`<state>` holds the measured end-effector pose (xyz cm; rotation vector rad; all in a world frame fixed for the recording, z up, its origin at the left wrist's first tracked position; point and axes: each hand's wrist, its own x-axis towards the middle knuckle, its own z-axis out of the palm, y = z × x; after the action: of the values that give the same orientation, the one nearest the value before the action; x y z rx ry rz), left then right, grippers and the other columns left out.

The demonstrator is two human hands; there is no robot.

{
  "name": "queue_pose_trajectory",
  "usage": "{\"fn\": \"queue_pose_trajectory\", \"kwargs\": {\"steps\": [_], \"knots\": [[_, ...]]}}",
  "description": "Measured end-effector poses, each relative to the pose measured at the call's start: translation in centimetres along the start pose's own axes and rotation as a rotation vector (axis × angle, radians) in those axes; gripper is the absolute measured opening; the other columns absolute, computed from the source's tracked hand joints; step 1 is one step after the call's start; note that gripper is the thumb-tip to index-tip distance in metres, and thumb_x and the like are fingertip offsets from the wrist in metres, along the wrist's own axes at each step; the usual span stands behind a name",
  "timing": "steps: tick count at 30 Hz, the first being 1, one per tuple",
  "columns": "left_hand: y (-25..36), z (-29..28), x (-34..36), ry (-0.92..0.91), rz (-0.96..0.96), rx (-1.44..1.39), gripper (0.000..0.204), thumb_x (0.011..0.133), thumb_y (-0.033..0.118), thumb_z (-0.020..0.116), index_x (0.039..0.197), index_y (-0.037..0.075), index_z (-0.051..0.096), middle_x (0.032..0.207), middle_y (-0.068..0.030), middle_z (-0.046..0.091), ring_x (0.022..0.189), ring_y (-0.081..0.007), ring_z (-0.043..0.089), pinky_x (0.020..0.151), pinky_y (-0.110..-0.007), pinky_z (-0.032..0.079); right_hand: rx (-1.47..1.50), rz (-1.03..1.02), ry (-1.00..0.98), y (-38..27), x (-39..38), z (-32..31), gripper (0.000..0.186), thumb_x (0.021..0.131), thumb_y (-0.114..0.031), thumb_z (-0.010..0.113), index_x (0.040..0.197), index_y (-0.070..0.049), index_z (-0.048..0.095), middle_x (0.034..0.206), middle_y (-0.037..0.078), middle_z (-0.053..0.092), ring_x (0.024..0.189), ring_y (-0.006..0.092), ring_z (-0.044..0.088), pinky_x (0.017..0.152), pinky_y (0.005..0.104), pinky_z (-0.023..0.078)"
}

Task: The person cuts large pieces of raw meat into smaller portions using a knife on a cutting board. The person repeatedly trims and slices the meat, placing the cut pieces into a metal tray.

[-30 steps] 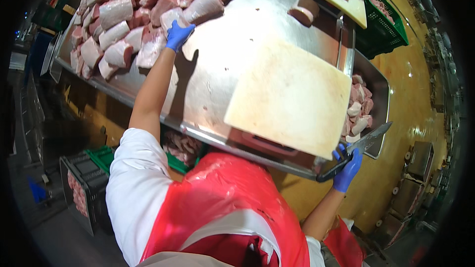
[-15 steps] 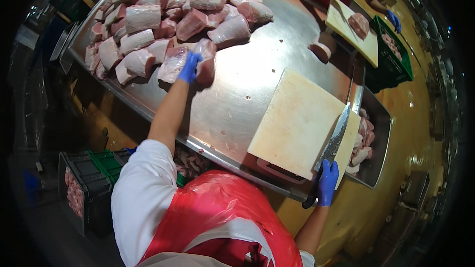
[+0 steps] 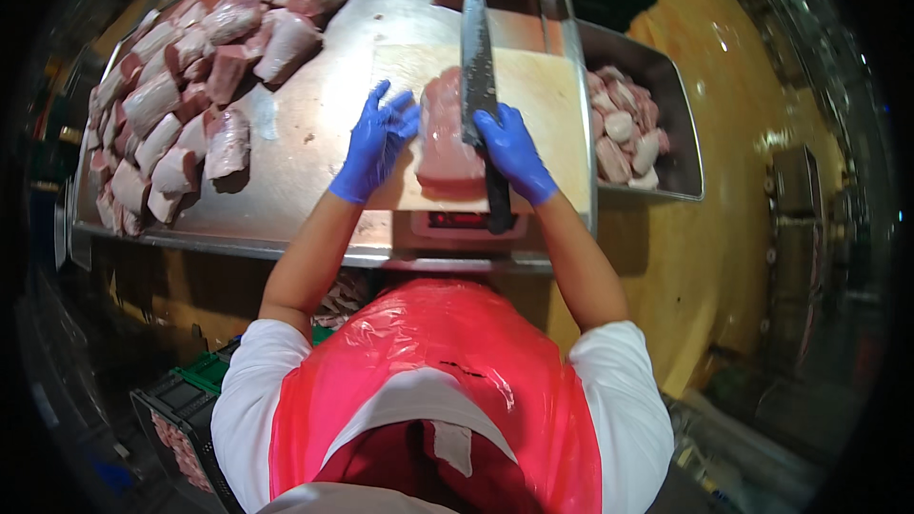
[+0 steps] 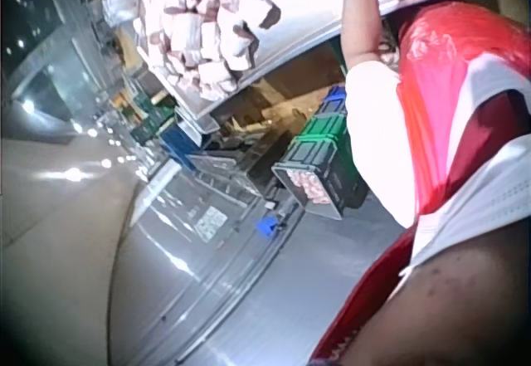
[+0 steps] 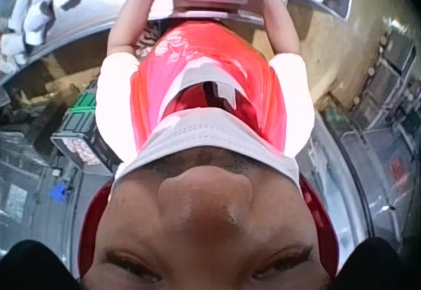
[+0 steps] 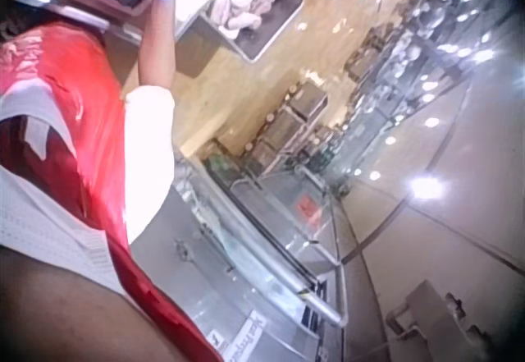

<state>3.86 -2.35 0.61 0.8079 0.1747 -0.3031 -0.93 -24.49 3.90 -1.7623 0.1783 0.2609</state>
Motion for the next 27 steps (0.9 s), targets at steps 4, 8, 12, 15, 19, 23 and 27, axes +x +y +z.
{"fn": "queue_pose_trajectory", "kwargs": {"steps": [4, 8, 12, 15, 19, 23, 27], "knots": [[-1.6, 2.3, 3.7, -0.396, 0.702, 1.248, 0.050, 0.100, 0.026, 0.058, 0.145, 0.006, 0.050, 0.149, -0.0201, 0.048, 0.145, -0.0305, 0.037, 0.119, -0.039, 0.030, 0.271, -0.243, 0.131, 2.5, 0.0, 0.1, 0.025, 0.104, -0.024, 0.054, 0.108, 0.000, 0.060, 0.099, 0.007, 0.064, 0.088, 0.0110, 0.057, 0.080, 0.0304, 0.048], [-1.1, 1.3, 1.8, -0.406, 0.762, 1.425, 0.042, 0.097, 0.021, 0.059, 0.135, 0.004, 0.059, 0.146, -0.0249, 0.049, 0.138, -0.0427, 0.043, 0.115, -0.044, 0.037, 0.045, -0.174, 0.189, 3.4, -3.2, -1.2, 0.024, 0.103, -0.024, 0.055, 0.108, 0.000, 0.059, 0.093, 0.008, 0.064, 0.078, 0.0153, 0.057, 0.073, 0.0346, 0.049], [-1.3, -2.1, -9.1, -0.339, 0.741, 1.392, 0.039, 0.086, 0.006, 0.064, 0.126, 0.006, 0.066, 0.133, -0.0238, 0.060, 0.128, -0.0411, 0.054, 0.108, -0.045, 0.044, -0.292, -0.196, 0.109, 4.2, -10.6, -5.2, 0.025, 0.102, -0.026, 0.057, 0.105, -0.002, 0.060, 0.083, 0.015, 0.065, 0.067, 0.0268, 0.060, 0.067, 0.0407, 0.049], [-2.5, -3.8, -13.7, -0.132, 0.769, 1.346, 0.029, 0.080, 0.000, 0.067, 0.107, 0.006, 0.071, 0.111, -0.0168, 0.068, 0.108, -0.0344, 0.062, 0.095, -0.041, 0.050, -0.621, -0.291, -0.053, 2.2, -10.5, -7.0, 0.024, 0.100, -0.026, 0.060, 0.102, -0.002, 0.060, 0.081, 0.018, 0.066, 0.070, 0.0314, 0.064, 0.067, 0.0404, 0.049], [-1.8, 1.0, -15.6, -0.003, 0.908, 1.344, 0.025, 0.076, -0.002, 0.069, 0.099, 0.008, 0.071, 0.098, -0.0115, 0.067, 0.094, -0.0296, 0.063, 0.084, -0.040, 0.051, -0.722, -0.520, -0.223, -0.7, -4.7, -6.9, 0.027, 0.099, -0.032, 0.059, 0.100, -0.006, 0.060, 0.084, 0.023, 0.067, 0.083, 0.0449, 0.064, 0.070, 0.0496, 0.051], [-3.9, 4.0, -16.0, 0.078, 1.004, 1.331, 0.025, 0.075, -0.002, 0.069, 0.098, 0.009, 0.071, 0.094, -0.0098, 0.067, 0.089, -0.0290, 0.063, 0.078, -0.040, 0.051, -0.906, -0.536, -0.378, -2.1, -0.9, -6.0, 0.033, 0.099, -0.038, 0.058, 0.103, -0.006, 0.062, 0.090, 0.024, 0.068, 0.085, 0.0450, 0.065, 0.073, 0.0508, 0.051], [-6.4, 3.9, -16.7, 0.194, 1.015, 1.357, 0.026, 0.075, -0.003, 0.069, 0.098, 0.009, 0.071, 0.094, -0.0099, 0.067, 0.088, -0.0288, 0.063, 0.078, -0.039, 0.051, -0.909, -0.507, -0.430, -1.7, -0.7, -6.9, 0.035, 0.098, -0.038, 0.061, 0.102, -0.003, 0.061, 0.088, 0.024, 0.068, 0.083, 0.0452, 0.065, 0.071, 0.0485, 0.051]]}}
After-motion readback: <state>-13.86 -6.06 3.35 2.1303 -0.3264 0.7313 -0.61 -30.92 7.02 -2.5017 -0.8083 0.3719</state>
